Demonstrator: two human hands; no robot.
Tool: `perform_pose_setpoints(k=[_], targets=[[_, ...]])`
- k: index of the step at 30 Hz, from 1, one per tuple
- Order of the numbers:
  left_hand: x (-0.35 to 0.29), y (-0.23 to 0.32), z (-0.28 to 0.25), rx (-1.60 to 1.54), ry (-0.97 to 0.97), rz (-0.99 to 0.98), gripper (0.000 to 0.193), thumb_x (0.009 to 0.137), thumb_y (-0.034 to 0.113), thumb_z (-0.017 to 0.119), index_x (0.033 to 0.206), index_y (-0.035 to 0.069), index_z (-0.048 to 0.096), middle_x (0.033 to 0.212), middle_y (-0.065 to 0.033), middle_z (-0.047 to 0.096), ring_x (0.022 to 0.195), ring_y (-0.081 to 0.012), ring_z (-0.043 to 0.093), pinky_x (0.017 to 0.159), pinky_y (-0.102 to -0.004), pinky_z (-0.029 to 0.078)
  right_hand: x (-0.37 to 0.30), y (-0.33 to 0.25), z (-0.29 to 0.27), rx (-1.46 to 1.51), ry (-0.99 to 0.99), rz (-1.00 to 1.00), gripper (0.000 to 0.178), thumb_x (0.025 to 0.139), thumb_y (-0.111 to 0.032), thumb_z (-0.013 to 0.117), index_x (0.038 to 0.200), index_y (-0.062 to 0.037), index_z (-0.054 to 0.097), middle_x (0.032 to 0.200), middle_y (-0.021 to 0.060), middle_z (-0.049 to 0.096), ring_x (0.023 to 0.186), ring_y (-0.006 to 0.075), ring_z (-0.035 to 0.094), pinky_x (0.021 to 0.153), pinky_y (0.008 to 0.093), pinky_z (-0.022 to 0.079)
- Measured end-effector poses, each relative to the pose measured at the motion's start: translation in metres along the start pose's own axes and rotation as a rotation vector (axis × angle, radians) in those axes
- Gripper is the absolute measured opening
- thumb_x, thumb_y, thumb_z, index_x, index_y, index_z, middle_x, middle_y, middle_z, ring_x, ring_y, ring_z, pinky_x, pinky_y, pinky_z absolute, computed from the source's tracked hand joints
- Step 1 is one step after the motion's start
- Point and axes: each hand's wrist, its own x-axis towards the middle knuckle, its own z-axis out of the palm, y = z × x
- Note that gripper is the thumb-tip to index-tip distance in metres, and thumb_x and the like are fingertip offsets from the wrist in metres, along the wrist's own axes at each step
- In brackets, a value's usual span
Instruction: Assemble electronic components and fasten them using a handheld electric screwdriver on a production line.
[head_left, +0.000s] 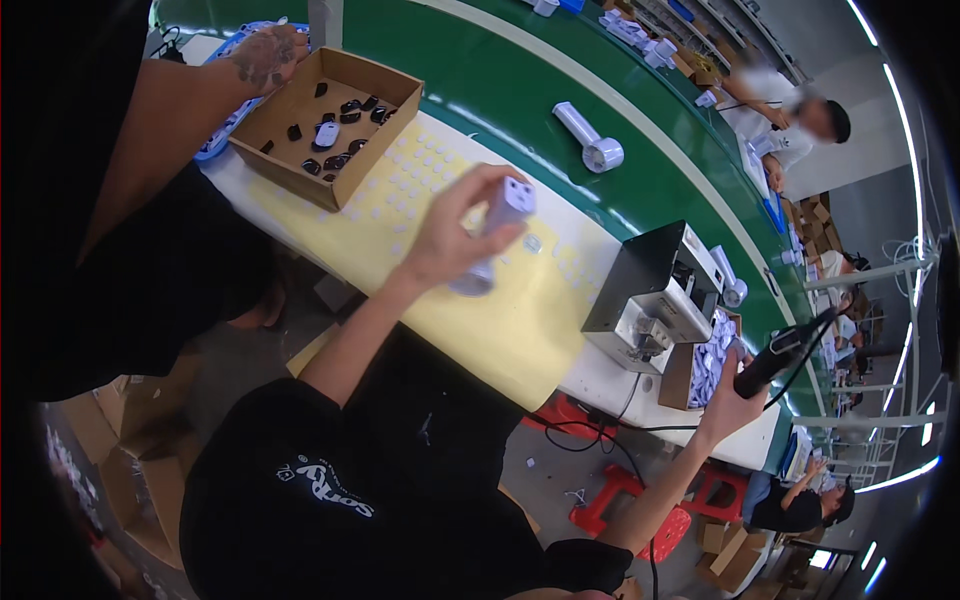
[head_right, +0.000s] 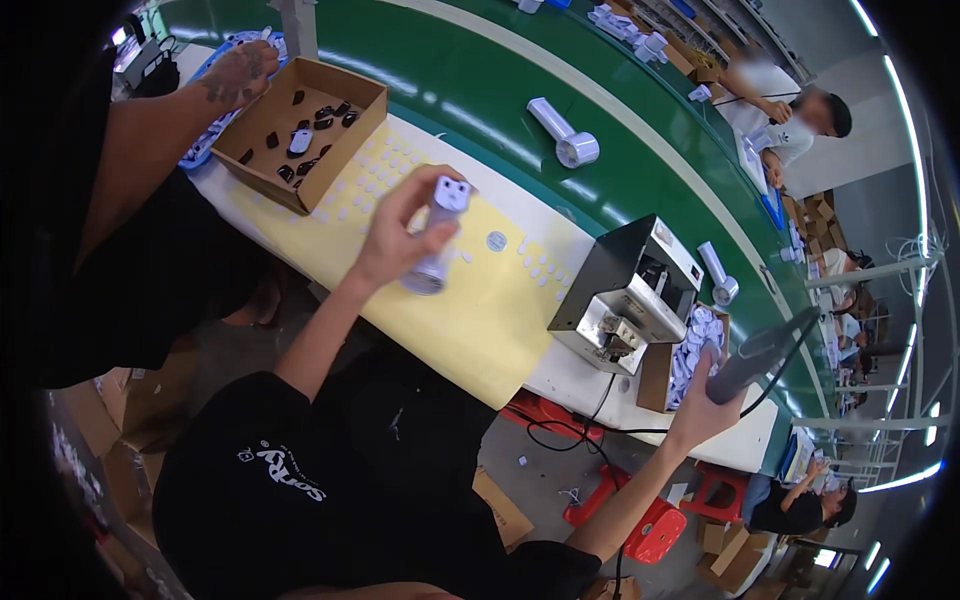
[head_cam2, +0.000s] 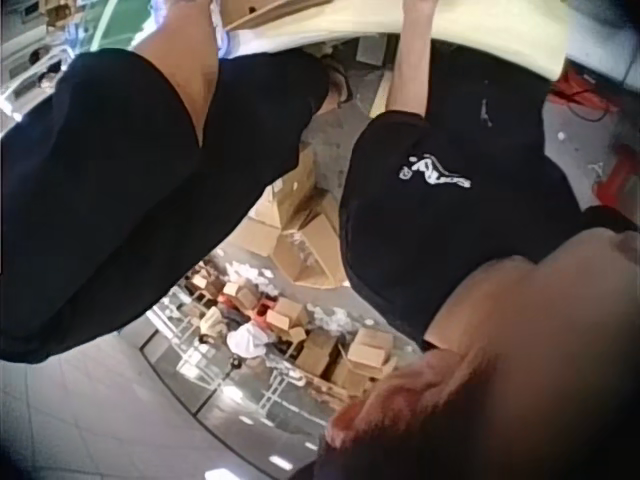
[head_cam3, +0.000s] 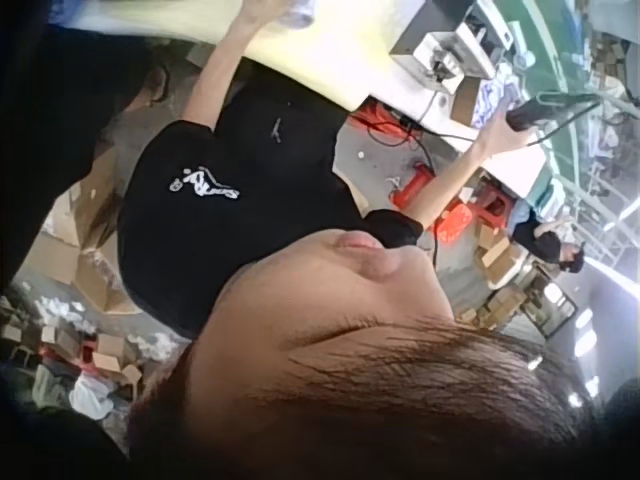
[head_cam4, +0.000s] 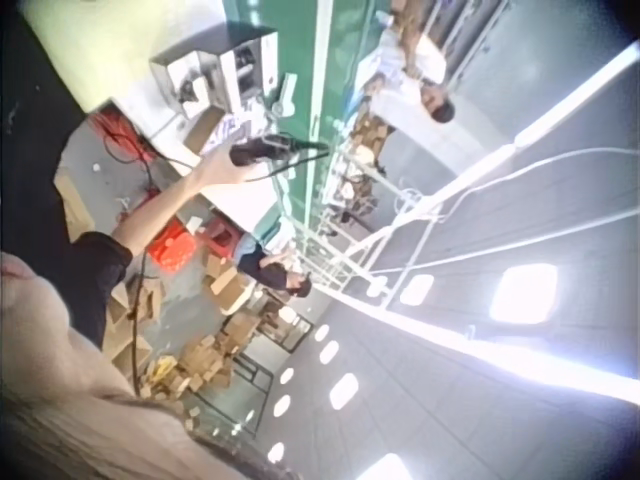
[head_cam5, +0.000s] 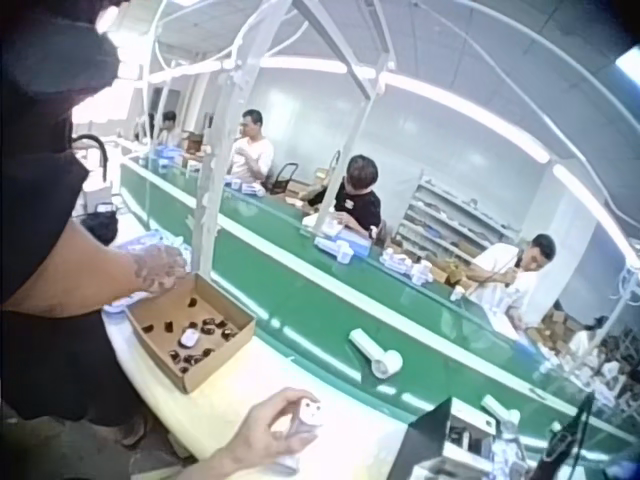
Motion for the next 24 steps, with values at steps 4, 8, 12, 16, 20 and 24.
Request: perform_pose_setpoints(k=[4,8,12,16,20,24], targets=[[-0.008,0.012,0.051,-0.175,-0.284,-0.221,0.053,0.075,0.008,0.066,0.121,0.006,0.039,0.105,-0.0065,0.052,0.102,-0.0142,0.051,0.087,-0.0264,0.041,-0.024,-0.067,0.012,0.089,-0.103,-0.168,0.013,0.077,-0.002,0.068,0.09,0.0008,0.066,0.073,0.0047,0.063,0.052,0.0077,0.049,0.052,0.0171,0.036],[-0.02,0.02,0.087,-0.261,-0.402,-0.214,0.051,0.078,0.01,0.066,0.121,0.007,0.039,0.107,-0.0067,0.049,0.102,-0.0143,0.05,0.087,-0.0263,0.04,-0.044,-0.101,0.029,0.181,-0.203,-0.286,0.008,0.078,0.0,0.067,0.085,0.0013,0.062,0.077,0.0074,0.065,0.055,0.0098,0.053,0.052,0.0188,0.039],[-0.02,0.014,0.092,-0.432,-0.529,-0.226,0.051,0.08,0.014,0.065,0.123,0.007,0.039,0.108,-0.0071,0.049,0.101,-0.0147,0.05,0.087,-0.0271,0.04,-0.053,-0.108,0.039,0.288,-0.18,-0.692,0.014,0.072,0.001,0.066,0.082,-0.0006,0.056,0.081,0.0121,0.068,0.051,0.0141,0.057,0.049,0.0227,0.043],[-0.016,0.014,0.088,-0.395,-0.601,-0.113,0.055,0.081,0.019,0.066,0.126,0.006,0.037,0.107,-0.0076,0.05,0.098,-0.0155,0.051,0.086,-0.0282,0.04,-0.057,-0.115,0.033,0.165,-0.326,-0.829,0.016,0.072,0.001,0.065,0.075,-0.0039,0.05,0.088,0.0166,0.067,0.049,0.019,0.057,0.046,0.0239,0.043],[-0.021,0.012,0.092,-0.346,-0.537,0.028,0.058,0.081,0.021,0.066,0.128,0.007,0.034,0.1,-0.0091,0.056,0.09,-0.0208,0.057,0.08,-0.0312,0.043,-0.066,-0.115,0.034,0.067,-0.396,-0.876,0.016,0.071,-0.001,0.065,0.078,-0.0039,0.051,0.092,0.0167,0.067,0.05,0.0191,0.057,0.047,0.0241,0.044],[-0.019,0.018,0.093,-0.268,-0.548,-0.017,0.061,0.08,0.026,0.067,0.128,0.007,0.034,0.097,-0.0094,0.058,0.088,-0.0228,0.059,0.079,-0.0318,0.045,-0.078,-0.11,0.033,0.118,-0.39,-0.844,0.018,0.069,-0.003,0.067,0.076,-0.0034,0.051,0.097,0.0192,0.065,0.05,0.019,0.058,0.046,0.0236,0.044]])
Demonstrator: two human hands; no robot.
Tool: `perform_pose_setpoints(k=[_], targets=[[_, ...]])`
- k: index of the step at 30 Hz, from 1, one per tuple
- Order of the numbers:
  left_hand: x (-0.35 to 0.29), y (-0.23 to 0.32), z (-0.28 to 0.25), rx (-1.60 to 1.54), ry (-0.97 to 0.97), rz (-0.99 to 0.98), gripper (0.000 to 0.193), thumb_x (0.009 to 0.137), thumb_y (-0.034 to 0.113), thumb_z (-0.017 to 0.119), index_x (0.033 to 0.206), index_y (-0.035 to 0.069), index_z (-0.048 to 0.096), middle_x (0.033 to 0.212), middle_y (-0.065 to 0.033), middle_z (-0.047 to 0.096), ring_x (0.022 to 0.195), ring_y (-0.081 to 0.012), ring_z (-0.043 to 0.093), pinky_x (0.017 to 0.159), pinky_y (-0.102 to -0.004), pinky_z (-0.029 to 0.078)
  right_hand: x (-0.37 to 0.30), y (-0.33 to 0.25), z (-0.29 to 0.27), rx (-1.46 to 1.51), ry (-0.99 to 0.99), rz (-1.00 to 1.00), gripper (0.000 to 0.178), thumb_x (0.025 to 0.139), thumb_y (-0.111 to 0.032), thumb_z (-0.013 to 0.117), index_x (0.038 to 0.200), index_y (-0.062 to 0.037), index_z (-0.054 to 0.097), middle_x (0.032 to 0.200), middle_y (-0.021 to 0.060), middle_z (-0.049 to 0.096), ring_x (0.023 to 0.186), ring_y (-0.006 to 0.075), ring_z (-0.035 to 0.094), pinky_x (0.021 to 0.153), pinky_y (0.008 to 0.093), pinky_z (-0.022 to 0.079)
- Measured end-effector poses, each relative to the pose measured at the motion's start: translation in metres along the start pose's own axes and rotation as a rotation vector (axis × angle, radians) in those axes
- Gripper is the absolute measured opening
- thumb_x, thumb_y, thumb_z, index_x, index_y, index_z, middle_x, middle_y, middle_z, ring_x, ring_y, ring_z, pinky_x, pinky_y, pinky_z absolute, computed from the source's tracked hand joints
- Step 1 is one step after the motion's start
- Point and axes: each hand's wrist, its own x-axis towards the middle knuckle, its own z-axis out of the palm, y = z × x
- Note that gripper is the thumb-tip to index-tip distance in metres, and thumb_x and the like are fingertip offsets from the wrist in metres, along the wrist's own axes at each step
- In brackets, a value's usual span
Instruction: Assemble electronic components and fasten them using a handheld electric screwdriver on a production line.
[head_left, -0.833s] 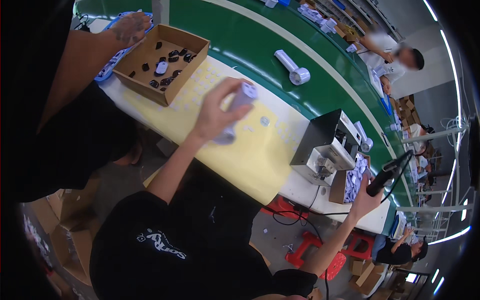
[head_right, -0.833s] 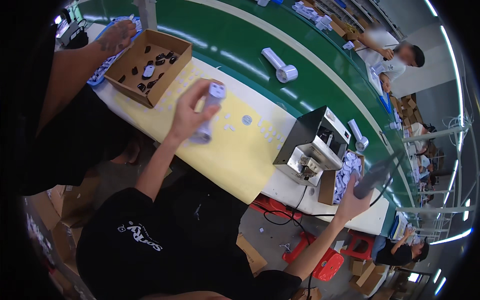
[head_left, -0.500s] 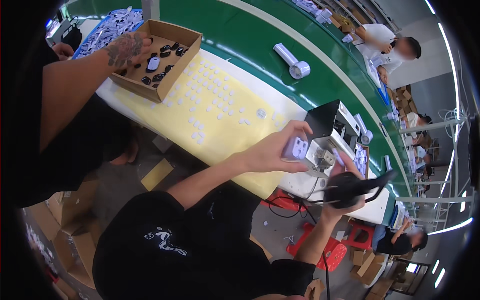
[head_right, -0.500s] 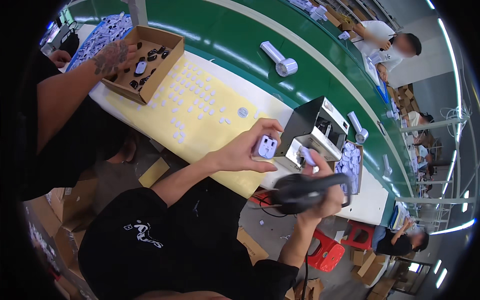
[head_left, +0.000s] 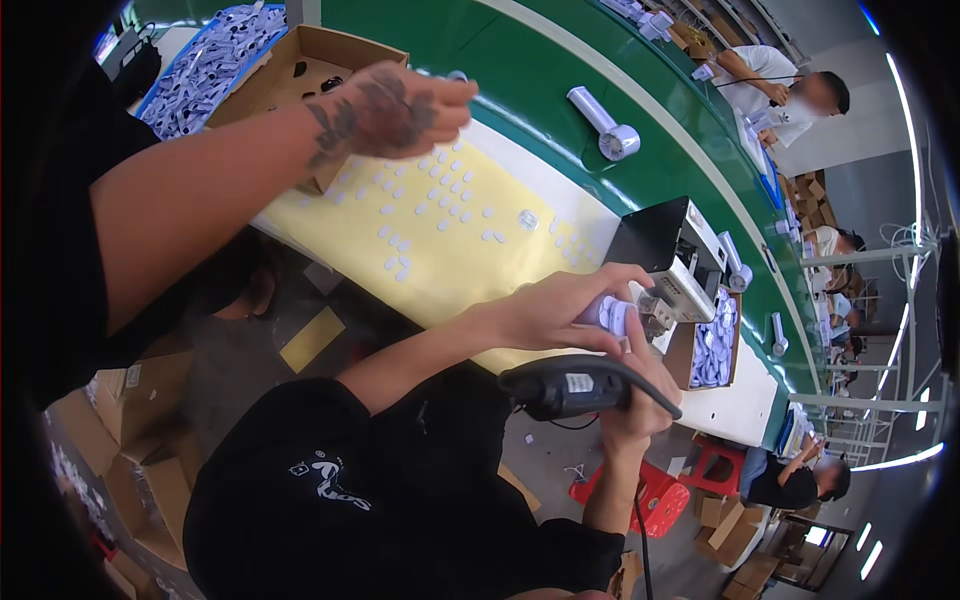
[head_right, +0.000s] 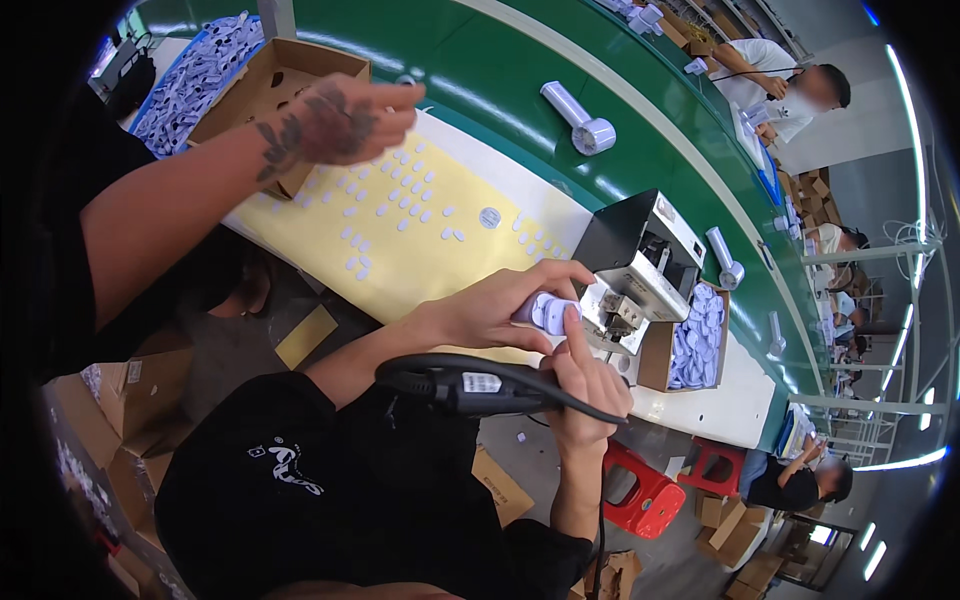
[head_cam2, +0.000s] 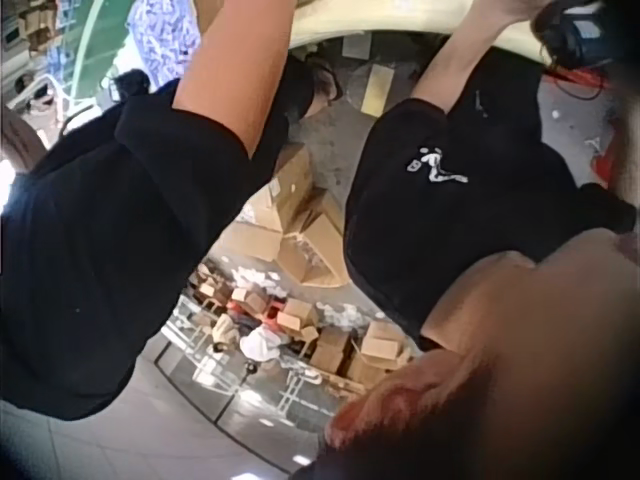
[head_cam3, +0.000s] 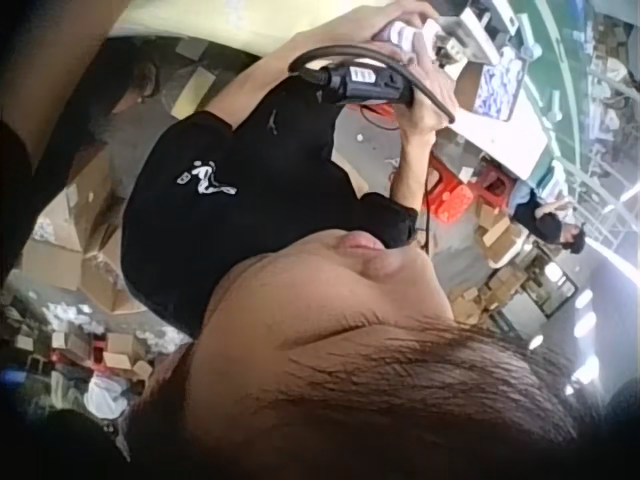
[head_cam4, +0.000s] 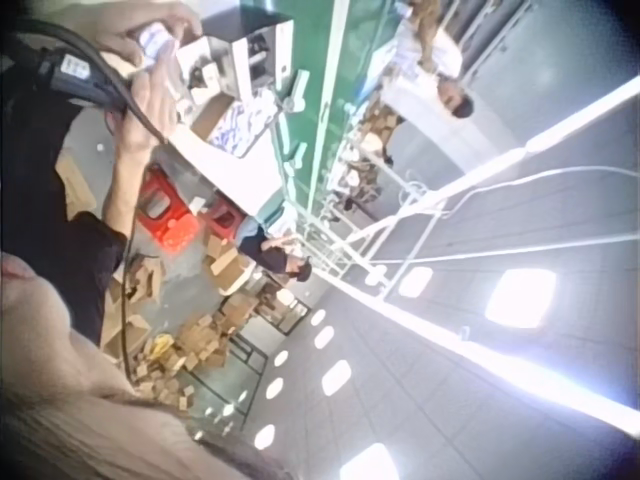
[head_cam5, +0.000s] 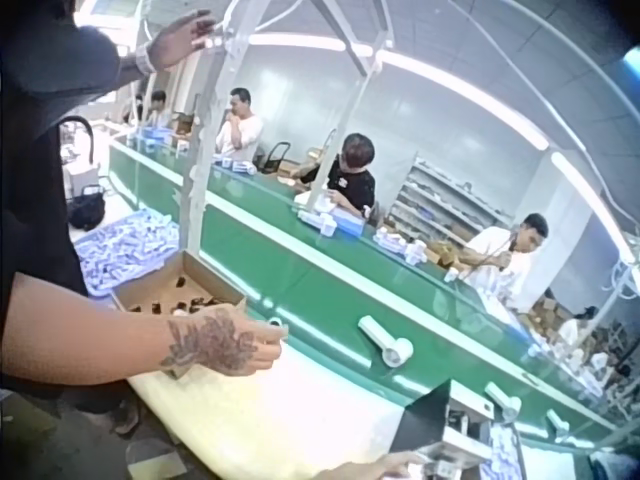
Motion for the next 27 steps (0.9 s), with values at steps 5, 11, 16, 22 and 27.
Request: perform_pose_setpoints(k=[5,11,16,22,27], targets=[[0.003,-0.01,0.009,0.025,-0.019,0.023,0.063,0.078,0.032,0.068,0.126,0.008,0.034,0.096,-0.0088,0.059,0.086,-0.0249,0.061,0.076,-0.0327,0.047,-0.005,-0.015,-0.006,0.0,-0.095,0.069,0.018,0.068,-0.005,0.068,0.074,-0.0015,0.052,0.102,0.0231,0.063,0.051,0.0202,0.059,0.047,0.0228,0.045],[-0.001,-0.025,0.014,0.063,-0.044,-0.039,0.063,0.077,0.036,0.069,0.123,0.009,0.036,0.097,-0.0087,0.06,0.084,-0.0255,0.061,0.073,-0.0317,0.047,-0.019,-0.016,-0.008,0.019,-0.177,0.128,0.018,0.069,-0.008,0.069,0.077,-0.0006,0.055,0.105,0.0255,0.06,0.053,0.0191,0.061,0.047,0.0223,0.046],[-0.003,-0.033,0.011,0.002,0.051,0.093,0.052,0.078,0.039,0.067,0.114,0.008,0.045,0.097,-0.0082,0.061,0.082,-0.0221,0.061,0.071,-0.0295,0.047,-0.017,-0.009,-0.013,0.125,-0.034,0.423,0.011,0.078,-0.011,0.065,0.082,-0.0025,0.06,0.079,0.0094,0.064,0.051,0.0135,0.054,0.049,0.0233,0.043],[0.004,-0.043,0.021,-0.086,0.011,0.063,0.041,0.079,0.038,0.066,0.101,0.006,0.053,0.095,-0.0074,0.062,0.082,-0.0177,0.06,0.071,-0.0274,0.047,0.023,0.051,-0.037,1.073,0.722,0.751,0.041,0.086,-0.05,0.047,0.083,-0.0093,0.043,0.054,0.0012,0.037,0.042,0.0116,0.037,0.038,0.0251,0.029],[0.004,-0.051,0.027,-0.117,0.074,0.145,0.037,0.079,0.034,0.067,0.098,0.006,0.053,0.094,-0.0078,0.062,0.084,-0.0174,0.06,0.072,-0.0269,0.047,0.019,0.076,-0.004,0.967,0.823,0.807,0.054,0.084,-0.062,0.033,0.081,-0.0086,0.041,0.055,0.0036,0.038,0.042,0.0112,0.034,0.038,0.0235,0.027]])
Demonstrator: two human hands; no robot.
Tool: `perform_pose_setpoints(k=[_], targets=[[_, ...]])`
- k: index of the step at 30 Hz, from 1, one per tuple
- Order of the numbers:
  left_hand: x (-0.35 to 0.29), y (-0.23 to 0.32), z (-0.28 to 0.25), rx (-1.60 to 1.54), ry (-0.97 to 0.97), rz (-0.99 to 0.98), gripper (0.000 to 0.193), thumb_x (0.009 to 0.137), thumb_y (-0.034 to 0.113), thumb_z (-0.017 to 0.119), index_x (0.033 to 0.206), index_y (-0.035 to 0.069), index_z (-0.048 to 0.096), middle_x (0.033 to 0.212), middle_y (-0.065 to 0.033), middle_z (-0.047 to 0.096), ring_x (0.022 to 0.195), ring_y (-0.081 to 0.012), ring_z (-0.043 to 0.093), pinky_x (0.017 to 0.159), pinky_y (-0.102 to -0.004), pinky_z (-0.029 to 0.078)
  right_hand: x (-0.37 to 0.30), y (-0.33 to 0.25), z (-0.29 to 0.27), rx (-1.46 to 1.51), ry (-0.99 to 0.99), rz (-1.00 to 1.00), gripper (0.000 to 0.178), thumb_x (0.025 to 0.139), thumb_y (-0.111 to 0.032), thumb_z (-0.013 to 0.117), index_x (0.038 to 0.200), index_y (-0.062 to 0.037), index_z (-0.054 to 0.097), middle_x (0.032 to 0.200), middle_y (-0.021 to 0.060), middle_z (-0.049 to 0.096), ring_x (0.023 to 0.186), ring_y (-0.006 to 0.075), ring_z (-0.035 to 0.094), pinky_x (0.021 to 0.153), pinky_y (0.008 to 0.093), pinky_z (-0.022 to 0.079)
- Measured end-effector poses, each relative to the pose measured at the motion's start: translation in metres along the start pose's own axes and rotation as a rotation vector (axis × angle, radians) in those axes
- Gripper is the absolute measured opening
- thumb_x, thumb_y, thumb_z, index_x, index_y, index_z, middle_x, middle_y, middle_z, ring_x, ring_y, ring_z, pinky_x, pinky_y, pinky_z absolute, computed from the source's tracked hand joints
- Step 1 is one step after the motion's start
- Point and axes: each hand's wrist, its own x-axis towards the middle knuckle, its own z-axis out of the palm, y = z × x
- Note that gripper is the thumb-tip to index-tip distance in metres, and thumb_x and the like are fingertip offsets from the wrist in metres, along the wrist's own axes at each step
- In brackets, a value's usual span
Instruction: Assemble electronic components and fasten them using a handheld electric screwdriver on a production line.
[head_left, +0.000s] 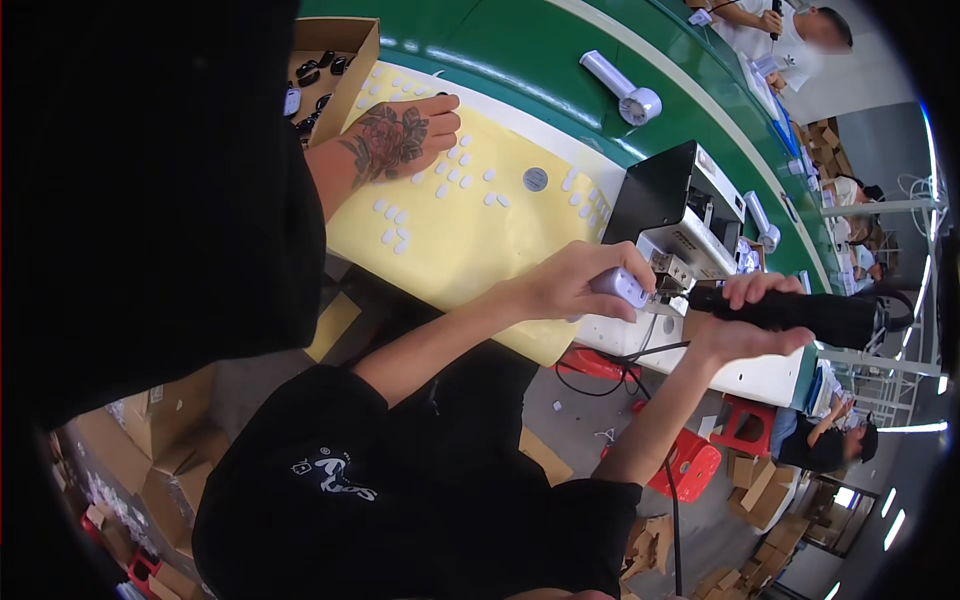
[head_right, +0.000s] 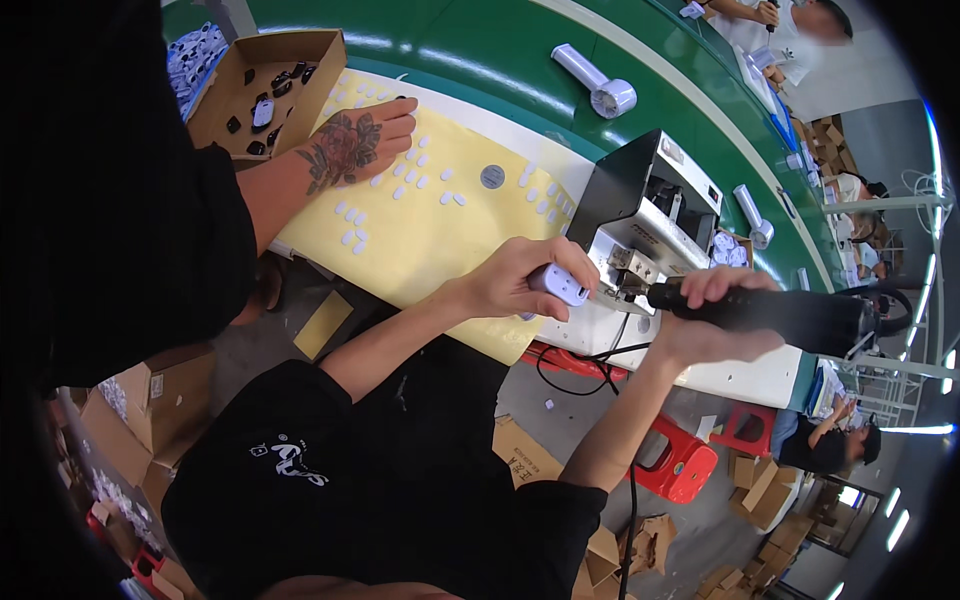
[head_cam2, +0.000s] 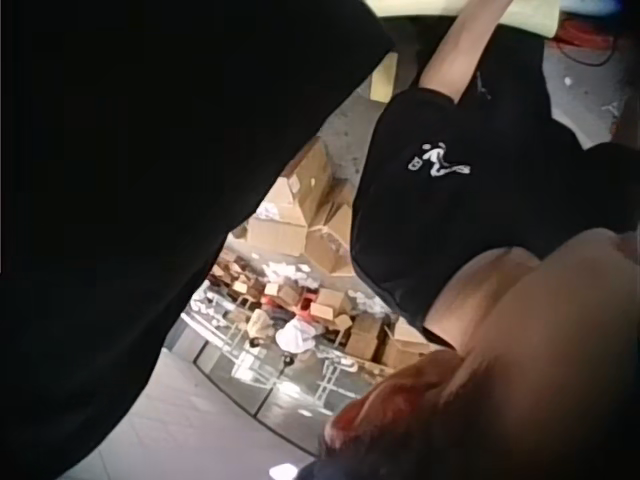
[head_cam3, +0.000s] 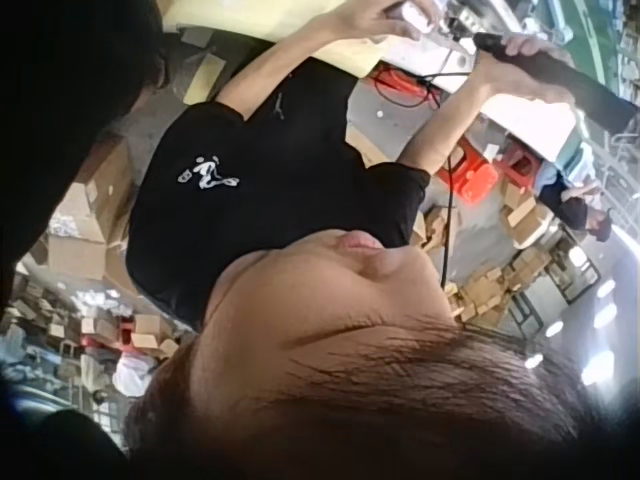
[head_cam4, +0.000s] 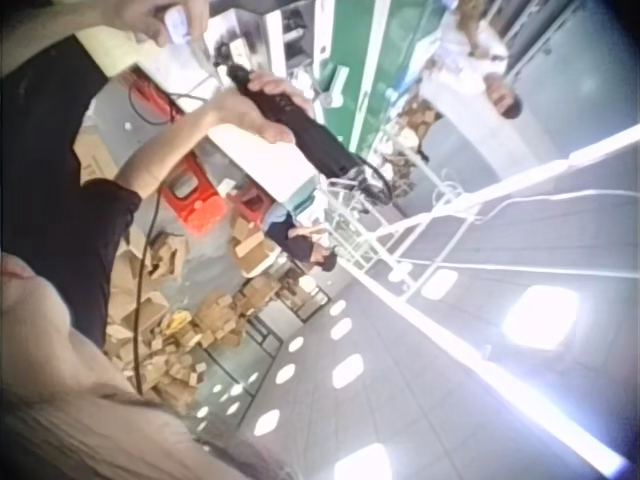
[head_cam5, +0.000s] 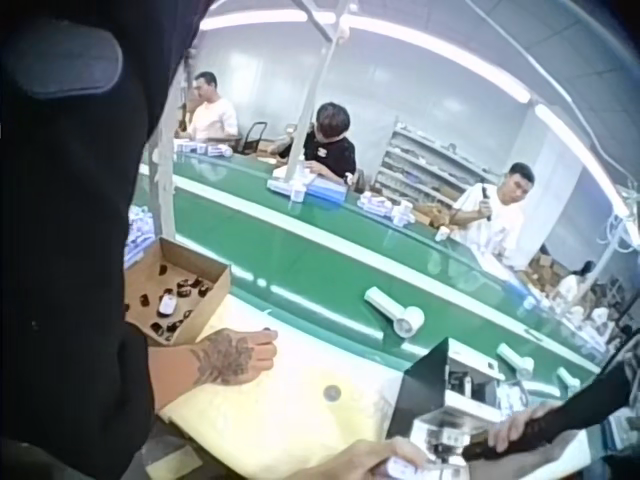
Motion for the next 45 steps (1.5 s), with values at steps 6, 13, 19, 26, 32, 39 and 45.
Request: perform_pose_setpoints(k=[6,13,19,26,32,39,45], targets=[[0.001,0.001,-0.001,-0.008,0.005,-0.019,0.036,0.079,0.032,0.068,0.099,0.006,0.053,0.094,-0.0087,0.062,0.084,-0.018,0.061,0.072,-0.0269,0.047,-0.007,0.021,-0.006,-0.106,-0.054,-0.002,0.068,0.076,-0.075,0.04,0.085,-0.007,0.043,0.059,0.0012,0.038,0.044,0.0093,0.035,0.039,0.0214,0.028],[0.002,0.003,-0.003,0.027,-0.002,-0.066,0.036,0.08,0.033,0.067,0.1,0.007,0.052,0.093,-0.0059,0.061,0.081,-0.017,0.06,0.072,-0.0265,0.046,-0.019,-0.008,-0.005,-0.059,-0.12,0.022,0.069,0.074,-0.075,0.045,0.084,-0.0069,0.042,0.058,0.001,0.038,0.043,0.0086,0.036,0.038,0.0204,0.028],[0.003,0.007,-0.005,0.015,-0.028,-0.113,0.04,0.08,0.037,0.066,0.102,0.007,0.052,0.092,-0.0049,0.06,0.08,-0.0145,0.059,0.071,-0.0252,0.045,-0.006,-0.062,0.025,0.235,-0.35,-0.014,0.072,0.072,-0.077,0.042,0.086,-0.0064,0.039,0.055,0.0029,0.037,0.039,0.0107,0.034,0.035,0.0238,0.029],[0.004,0.008,-0.004,0.006,-0.036,-0.155,0.038,0.081,0.035,0.066,0.102,0.007,0.052,0.092,-0.0046,0.06,0.08,-0.0135,0.059,0.071,-0.0248,0.045,-0.007,-0.062,0.083,0.237,-0.455,0.007,0.073,0.067,-0.078,0.048,0.084,-0.0077,0.038,0.056,-0.0001,0.034,0.04,0.0065,0.034,0.036,0.0194,0.027],[0.004,0.008,-0.004,-0.015,-0.03,-0.157,0.036,0.081,0.03,0.067,0.103,0.006,0.05,0.093,-0.0051,0.061,0.082,-0.0137,0.06,0.072,-0.0247,0.045,-0.013,-0.044,0.091,0.092,-0.444,0.042,0.073,0.07,-0.08,0.041,0.082,-0.0083,0.037,0.055,-0.0003,0.034,0.038,0.0059,0.031,0.034,0.0188,0.025],[0.003,0.008,-0.003,-0.061,-0.03,-0.177,0.036,0.08,0.025,0.069,0.103,0.005,0.05,0.093,-0.0052,0.061,0.082,-0.0131,0.06,0.072,-0.0245,0.046,-0.01,-0.039,0.088,0.199,-0.51,0.08,0.078,0.068,-0.083,0.038,0.083,-0.0061,0.035,0.053,0.0025,0.035,0.036,0.0096,0.032,0.033,0.0227,0.029],[0.004,0.009,-0.004,-0.08,-0.035,-0.186,0.039,0.076,0.023,0.073,0.101,0.005,0.049,0.091,-0.005,0.061,0.081,-0.0137,0.06,0.071,-0.025,0.046,-0.013,-0.036,0.091,0.215,-0.562,0.074,0.081,0.067,-0.085,0.036,0.083,-0.0053,0.033,0.053,0.0039,0.036,0.037,0.0111,0.034,0.033,0.0242,0.032]])
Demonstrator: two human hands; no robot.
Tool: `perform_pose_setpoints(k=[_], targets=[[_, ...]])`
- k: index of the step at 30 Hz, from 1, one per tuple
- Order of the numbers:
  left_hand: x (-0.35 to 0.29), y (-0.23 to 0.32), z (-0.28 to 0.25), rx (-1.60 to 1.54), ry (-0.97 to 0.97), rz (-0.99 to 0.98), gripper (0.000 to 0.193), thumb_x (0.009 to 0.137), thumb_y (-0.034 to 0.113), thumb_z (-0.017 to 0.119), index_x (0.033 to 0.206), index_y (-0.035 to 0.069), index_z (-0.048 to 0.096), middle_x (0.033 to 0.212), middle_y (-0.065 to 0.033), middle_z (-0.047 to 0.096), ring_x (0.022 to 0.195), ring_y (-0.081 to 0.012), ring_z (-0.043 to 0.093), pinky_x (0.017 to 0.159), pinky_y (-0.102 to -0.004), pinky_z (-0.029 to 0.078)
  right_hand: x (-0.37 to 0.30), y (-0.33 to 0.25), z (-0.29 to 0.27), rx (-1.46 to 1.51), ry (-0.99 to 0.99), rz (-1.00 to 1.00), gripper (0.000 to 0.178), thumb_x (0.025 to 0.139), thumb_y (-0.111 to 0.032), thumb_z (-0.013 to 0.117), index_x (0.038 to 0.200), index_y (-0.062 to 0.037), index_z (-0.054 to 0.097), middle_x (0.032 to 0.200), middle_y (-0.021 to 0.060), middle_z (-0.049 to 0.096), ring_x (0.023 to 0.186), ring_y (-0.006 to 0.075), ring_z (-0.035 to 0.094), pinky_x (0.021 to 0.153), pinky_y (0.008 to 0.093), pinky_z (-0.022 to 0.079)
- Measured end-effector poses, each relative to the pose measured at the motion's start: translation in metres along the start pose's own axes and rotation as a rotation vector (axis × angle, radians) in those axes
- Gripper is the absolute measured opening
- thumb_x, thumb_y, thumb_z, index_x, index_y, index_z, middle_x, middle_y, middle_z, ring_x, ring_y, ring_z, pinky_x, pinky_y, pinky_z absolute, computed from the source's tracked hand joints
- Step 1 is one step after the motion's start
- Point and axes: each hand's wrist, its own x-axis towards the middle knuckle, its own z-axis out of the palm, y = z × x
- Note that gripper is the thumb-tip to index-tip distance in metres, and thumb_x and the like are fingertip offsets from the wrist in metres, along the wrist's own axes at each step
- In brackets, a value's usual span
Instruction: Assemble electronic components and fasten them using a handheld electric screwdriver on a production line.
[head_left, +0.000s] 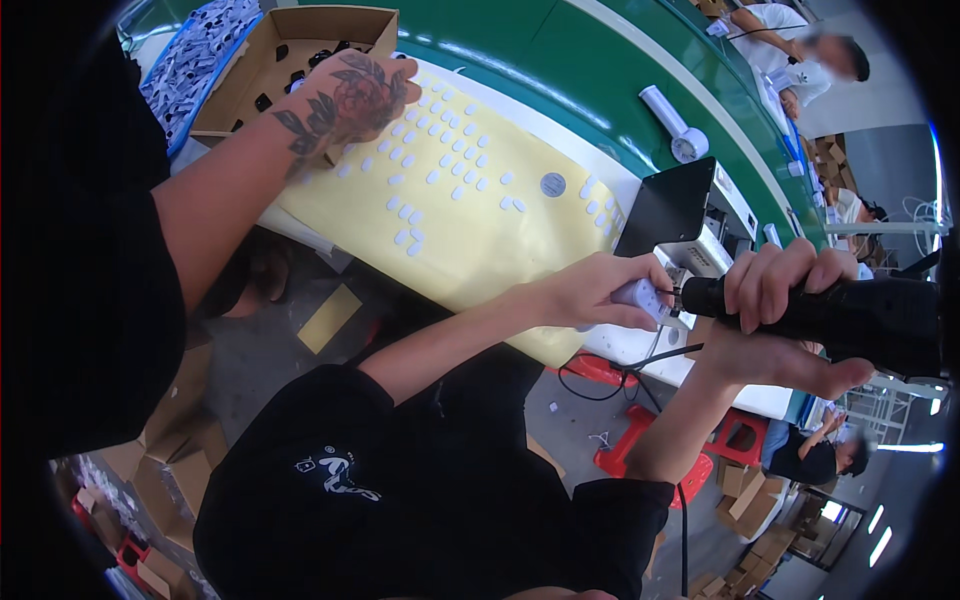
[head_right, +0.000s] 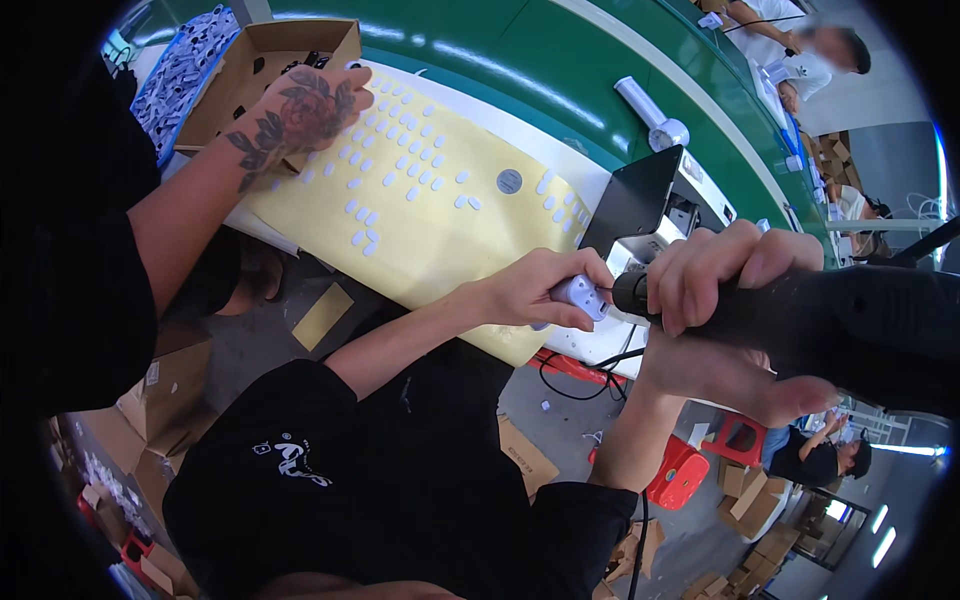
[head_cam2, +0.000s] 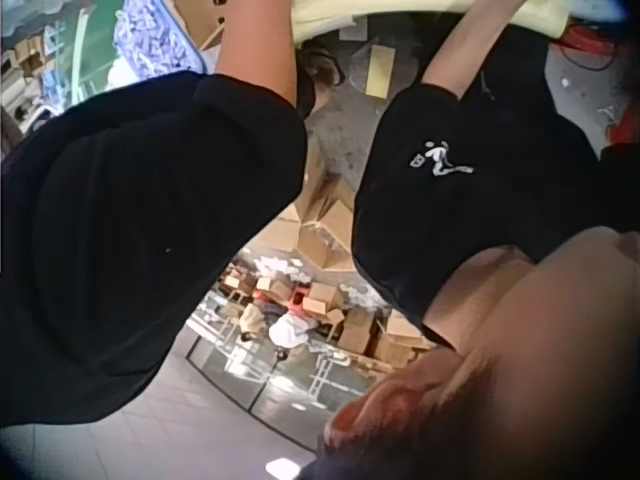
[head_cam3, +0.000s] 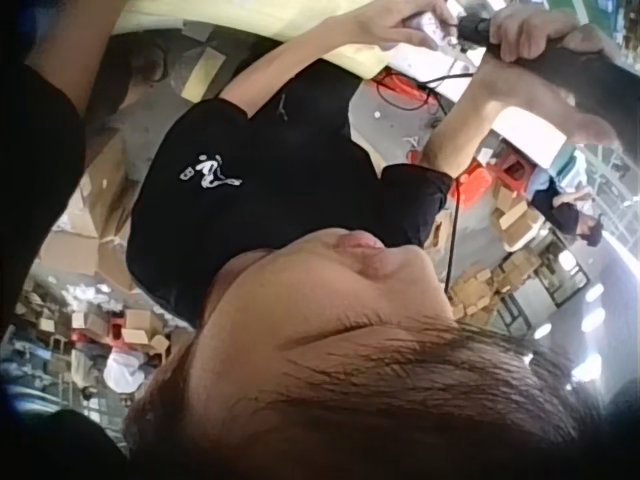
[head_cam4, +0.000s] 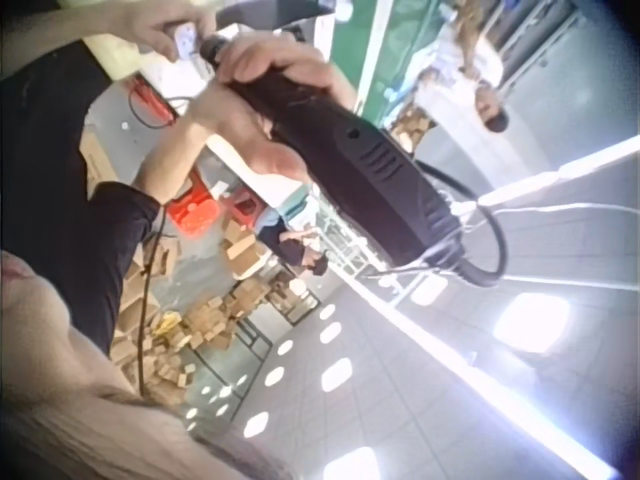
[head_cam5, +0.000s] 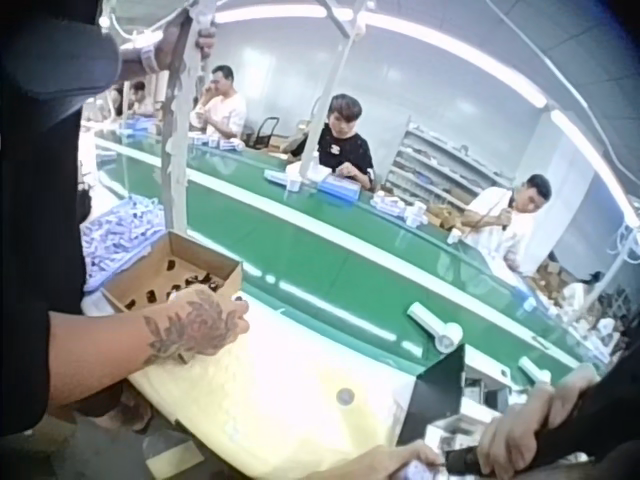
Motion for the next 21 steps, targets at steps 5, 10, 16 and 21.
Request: perform_pose_setpoints(k=[5,10,16,21], targets=[[0.001,0.001,-0.001,0.037,-0.002,0.026,0.042,0.073,0.023,0.075,0.1,0.005,0.05,0.089,-0.0047,0.061,0.08,-0.014,0.06,0.07,-0.0257,0.045,-0.001,0.002,0.004,-0.173,0.088,0.004,0.075,0.067,-0.083,0.039,0.079,-0.009,0.037,0.052,-0.0013,0.032,0.036,0.006,0.03,0.031,0.0187,0.024],[0.002,-0.001,0.003,0.031,0.007,0.024,0.045,0.07,0.024,0.077,0.101,0.006,0.051,0.09,-0.0044,0.061,0.08,-0.014,0.059,0.071,-0.026,0.045,-0.004,0.002,-0.004,-0.136,0.049,-0.039,0.076,0.067,-0.083,0.04,0.08,-0.0087,0.038,0.053,-0.0009,0.034,0.037,0.006,0.031,0.033,0.0184,0.025],[0.002,-0.002,0.005,0.044,0.02,0.063,0.044,0.072,0.027,0.075,0.104,0.006,0.052,0.095,-0.0064,0.06,0.086,-0.0189,0.06,0.075,-0.0282,0.045,-0.018,-0.021,-0.047,-0.058,0.109,-0.173,0.082,0.065,-0.085,0.039,0.083,-0.0059,0.036,0.054,0.0036,0.037,0.037,0.0106,0.034,0.034,0.0231,0.03],[0.001,-0.01,0.004,0.047,-0.037,0.118,0.039,0.077,0.027,0.071,0.104,0.006,0.052,0.099,-0.0082,0.06,0.092,-0.0225,0.06,0.078,-0.03,0.045,-0.032,0.012,-0.081,-0.369,0.359,-0.101,0.071,0.072,-0.078,0.043,0.081,-0.0074,0.043,0.055,0.0006,0.036,0.041,0.008,0.034,0.038,0.0194,0.027]])
